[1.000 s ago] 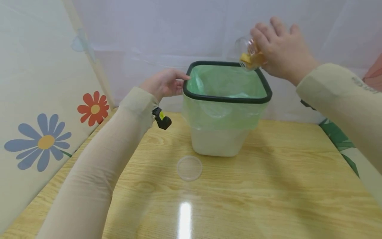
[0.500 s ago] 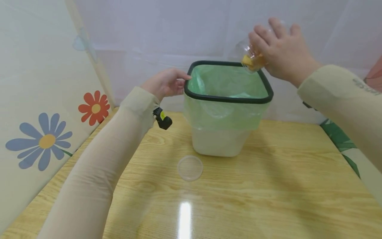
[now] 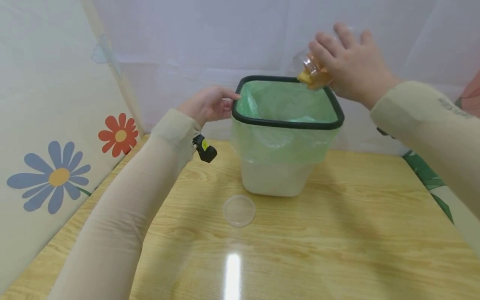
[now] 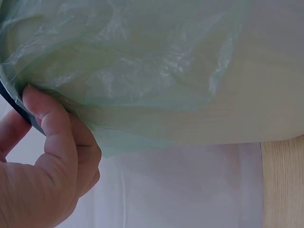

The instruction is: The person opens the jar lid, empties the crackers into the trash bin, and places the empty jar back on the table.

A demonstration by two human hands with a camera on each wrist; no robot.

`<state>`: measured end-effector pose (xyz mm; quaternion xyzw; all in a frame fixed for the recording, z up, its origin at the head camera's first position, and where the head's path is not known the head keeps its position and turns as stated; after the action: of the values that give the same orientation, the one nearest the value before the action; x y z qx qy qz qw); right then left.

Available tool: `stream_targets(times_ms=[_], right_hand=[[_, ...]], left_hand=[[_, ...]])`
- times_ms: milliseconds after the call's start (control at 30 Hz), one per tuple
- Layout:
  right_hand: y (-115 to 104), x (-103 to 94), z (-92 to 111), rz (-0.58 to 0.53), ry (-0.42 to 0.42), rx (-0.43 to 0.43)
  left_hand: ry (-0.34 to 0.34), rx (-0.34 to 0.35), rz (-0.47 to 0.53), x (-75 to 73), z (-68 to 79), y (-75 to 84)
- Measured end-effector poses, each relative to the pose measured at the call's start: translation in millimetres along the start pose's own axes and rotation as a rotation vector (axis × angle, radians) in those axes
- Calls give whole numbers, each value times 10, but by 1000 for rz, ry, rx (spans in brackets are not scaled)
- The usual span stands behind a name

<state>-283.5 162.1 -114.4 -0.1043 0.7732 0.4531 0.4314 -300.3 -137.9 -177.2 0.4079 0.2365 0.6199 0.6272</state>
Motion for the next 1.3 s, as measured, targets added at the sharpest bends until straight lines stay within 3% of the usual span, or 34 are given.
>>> stream_targets(times_ms=[600,900,1300], right_hand=[[-10,25,-34,-2,68,-45],[-8,31,-21,40,107,-66],[72,-7,-3,-61,66,51]], left_hand=[[-1,-1,-19,1,-2,-3],[-12,-5,27,-4,-13,-11],[-17,-3,23,-8,-7,-11]])
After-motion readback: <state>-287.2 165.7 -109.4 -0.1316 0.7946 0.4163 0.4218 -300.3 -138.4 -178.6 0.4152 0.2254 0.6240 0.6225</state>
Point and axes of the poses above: each hand's wrist, its own z-axis away from the middle knuckle, its own x-axis out of the palm, y = z × x, the point moved 1 cm from there along -z, towards the middle knuckle, and after that the axes turned 14 degrees about -x, right-handed, at the moved point
